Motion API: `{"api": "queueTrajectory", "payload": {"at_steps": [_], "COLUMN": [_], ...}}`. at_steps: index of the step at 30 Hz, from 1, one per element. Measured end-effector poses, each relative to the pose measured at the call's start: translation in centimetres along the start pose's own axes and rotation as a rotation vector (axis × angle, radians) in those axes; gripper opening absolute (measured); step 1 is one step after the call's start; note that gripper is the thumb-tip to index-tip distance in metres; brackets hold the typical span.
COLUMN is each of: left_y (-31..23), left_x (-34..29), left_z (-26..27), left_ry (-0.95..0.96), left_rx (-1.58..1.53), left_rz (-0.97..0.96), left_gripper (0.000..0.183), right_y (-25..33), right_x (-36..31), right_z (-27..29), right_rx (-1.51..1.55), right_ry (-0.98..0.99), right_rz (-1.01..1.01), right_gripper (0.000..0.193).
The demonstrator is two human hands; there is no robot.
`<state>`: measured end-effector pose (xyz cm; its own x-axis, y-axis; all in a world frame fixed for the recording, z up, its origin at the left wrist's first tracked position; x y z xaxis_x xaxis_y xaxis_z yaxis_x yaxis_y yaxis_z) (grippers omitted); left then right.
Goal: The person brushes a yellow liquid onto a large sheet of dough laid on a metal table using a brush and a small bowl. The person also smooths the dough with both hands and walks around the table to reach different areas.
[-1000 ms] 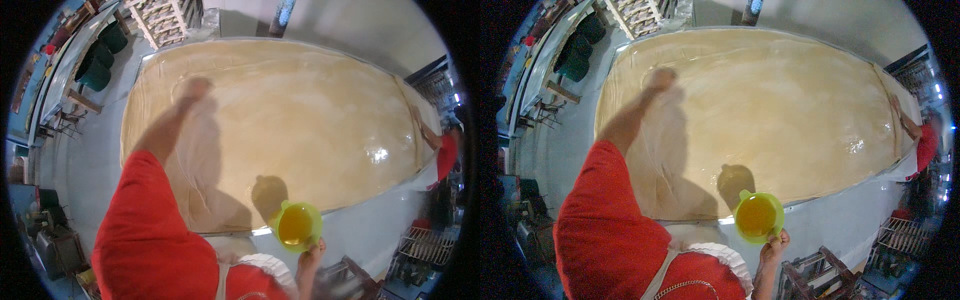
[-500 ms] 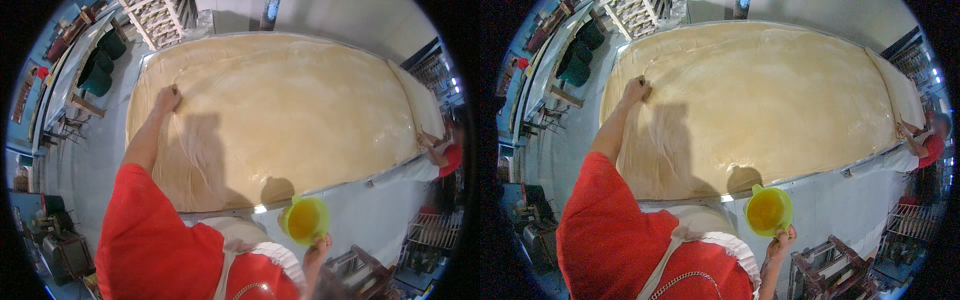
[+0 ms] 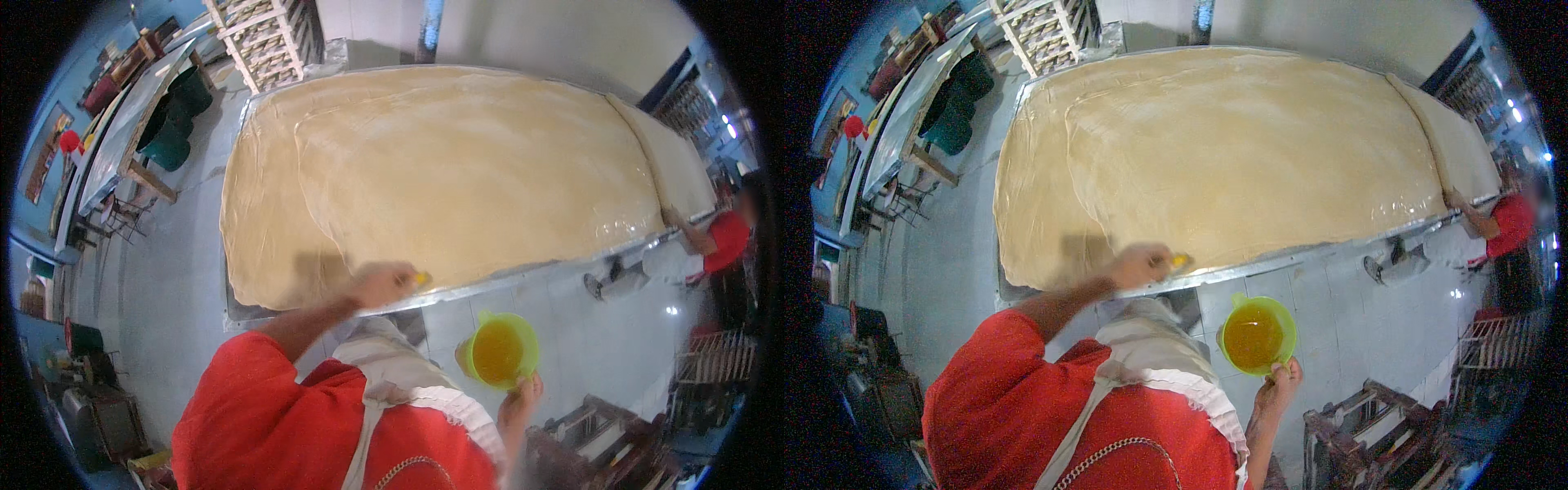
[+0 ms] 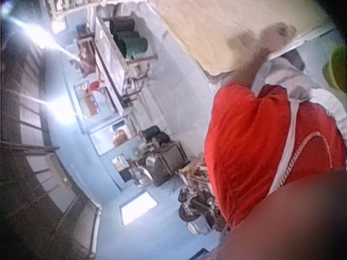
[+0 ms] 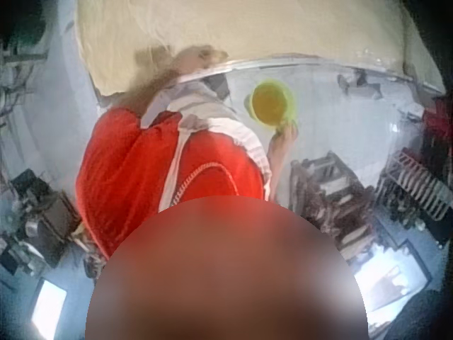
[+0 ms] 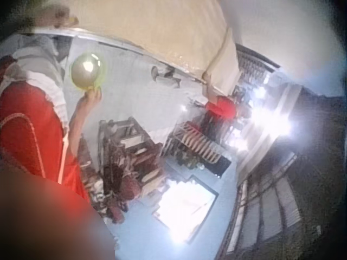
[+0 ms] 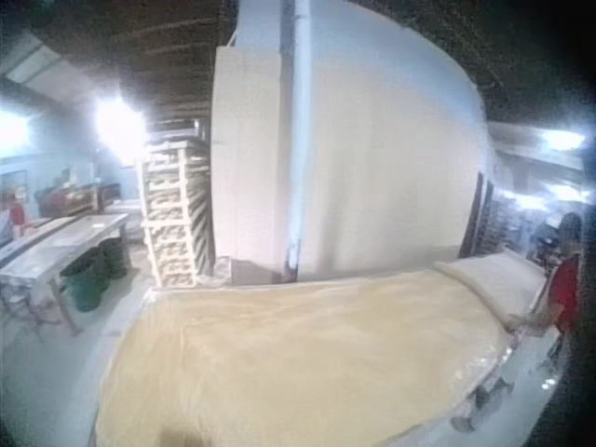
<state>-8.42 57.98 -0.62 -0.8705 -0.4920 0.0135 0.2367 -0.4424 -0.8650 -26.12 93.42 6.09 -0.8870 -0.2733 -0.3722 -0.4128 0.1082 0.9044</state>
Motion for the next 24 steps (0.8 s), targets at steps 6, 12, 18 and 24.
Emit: {"api": "queueTrajectory", "payload": {"at_steps": [6,12,18,24], "left_y": [7.8,0.3,-15.3,-22.6], "left_x": [-7.6,-8.0,-6.4,-11.9], "left_z": [15.8,10.1,-0.7,-5.5], "left_ry": [-0.584,-0.579,-0.034,0.412], "left_rx": [0.414,-0.302,-0.819,-0.355], "left_rz": [0.16,0.132,-0.012,-0.186], "left_gripper": [0.015,0.02,0.023,0.019], "right_y": [-1.7,-3.5,-5.2,-7.3], "right_x": [-3.2,-7.8,-12.7,-18.4], "right_z": [6.0,9.8,10.5,9.7], "right_rx": [0.016,-0.094,-0.106,-0.077], "right_ry": [0.168,0.153,0.068,-0.05], "right_rz": [0.061,0.071,0.084,0.117], "right_gripper": [0.02,0.032,0.034,0.034]}}
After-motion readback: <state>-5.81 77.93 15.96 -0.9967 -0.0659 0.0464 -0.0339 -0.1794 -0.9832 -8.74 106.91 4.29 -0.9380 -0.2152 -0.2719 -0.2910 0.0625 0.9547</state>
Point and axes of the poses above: each hand's wrist, its own x-axis towards the middle knuckle, its own z-axis out of the back of the hand, y = z × x, the point moved 7 cm from there along x, towards the middle knuckle, and after that the axes turned 7 degrees about -z, right-handed, at the moved point
